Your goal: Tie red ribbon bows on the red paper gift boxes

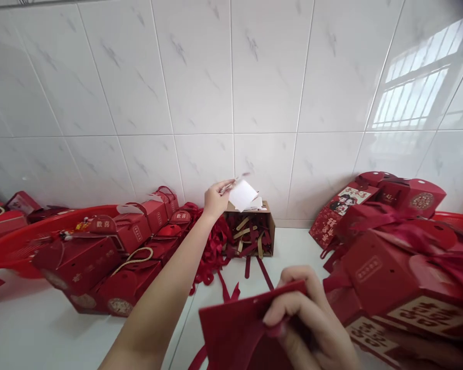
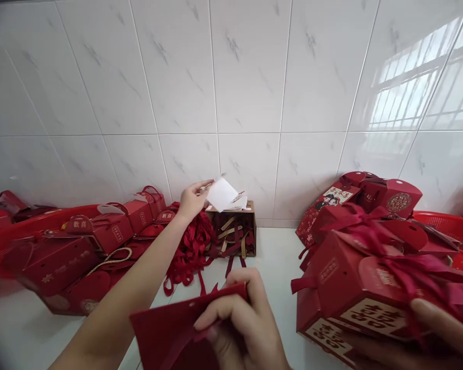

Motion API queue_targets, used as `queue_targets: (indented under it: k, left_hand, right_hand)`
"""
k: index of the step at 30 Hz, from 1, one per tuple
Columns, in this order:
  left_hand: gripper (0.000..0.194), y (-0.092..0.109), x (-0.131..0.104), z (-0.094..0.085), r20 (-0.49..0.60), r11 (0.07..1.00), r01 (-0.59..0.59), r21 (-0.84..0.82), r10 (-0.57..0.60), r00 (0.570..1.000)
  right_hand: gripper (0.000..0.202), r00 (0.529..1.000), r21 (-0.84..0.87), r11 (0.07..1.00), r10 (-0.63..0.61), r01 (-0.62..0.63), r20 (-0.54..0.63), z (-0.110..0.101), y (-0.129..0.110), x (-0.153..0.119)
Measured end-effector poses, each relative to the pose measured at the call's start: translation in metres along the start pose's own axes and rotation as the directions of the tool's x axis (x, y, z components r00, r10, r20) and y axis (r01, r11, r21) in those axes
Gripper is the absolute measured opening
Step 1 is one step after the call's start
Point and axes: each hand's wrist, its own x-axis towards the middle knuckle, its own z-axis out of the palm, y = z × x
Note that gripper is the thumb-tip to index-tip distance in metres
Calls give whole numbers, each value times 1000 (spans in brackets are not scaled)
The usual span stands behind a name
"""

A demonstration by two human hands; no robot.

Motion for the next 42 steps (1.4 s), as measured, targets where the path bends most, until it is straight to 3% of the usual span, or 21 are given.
queue_targets:
  k: [3,4,6,8,11,14,16,18,21,25,30,34,36,39,42]
  left_hand:
    - [20,31,-58,-39,97,988,-126,-92,135,986]
    - [20,42,-79,-50,166,963,-164,-214,201,965]
    - [19,59,-118,-68,293,932,-122,-341,229,928]
    - [19,71,-148,-81,396,940,-73,-334,210,894]
    - [34,77,-173,-89,475,923,38,-383,162,865]
    - [39,80,-182,-87,497,796,194,-574,150,855]
    - [32,85,-187,-80,453,724,240,-647,112,884]
    - [27,91,-191,-71,412,713,281,-643,13,911]
    - [25,98,-197,-57,406,683,368,-631,-113,907]
    - [20,101,-203,-40,431,518,445,-731,-156,889]
    - [17,98,-204,-23,308,487,357,-797,-181,934]
    - [18,88,-193,-25,176,483,252,-838,-199,964]
    - [20,83,-186,-31,100,462,188,-867,-207,973]
    - [24,80,-182,-34,25,454,127,-882,-224,974]
    - [25,80,-187,-28,6,516,115,-849,-208,978]
  right_hand:
    - [12,999,4,1000,6,-6,34,-3,3,6]
    - [12,999,12,1000,20,-20,48,-3,4,8]
    - [12,995,50,997,54,-58,83,-3,8,11]
    - [10,990,80,993,79,-88,114,-3,12,13]
    - [9,989,84,991,95,-105,114,-6,16,12]
    - [11,993,103,991,75,-85,96,-10,14,9]
    - [12,996,95,993,56,-63,74,-13,9,7]
    - [10,999,36,999,20,-22,40,-16,4,5]
    - [10,995,-110,989,-102,101,-4,-20,-3,2]
    - [20,978,-182,962,-210,203,-18,-23,-5,0]
    - [18,966,-214,944,-259,250,-14,-28,1,5]
    - [13,974,-253,940,-222,228,56,-48,3,9]
    - [11,980,-118,973,-192,197,55,-60,6,11]
    - [18,986,237,958,-166,160,3,-67,11,13]
    - [12,993,269,959,-103,85,54,-55,11,11]
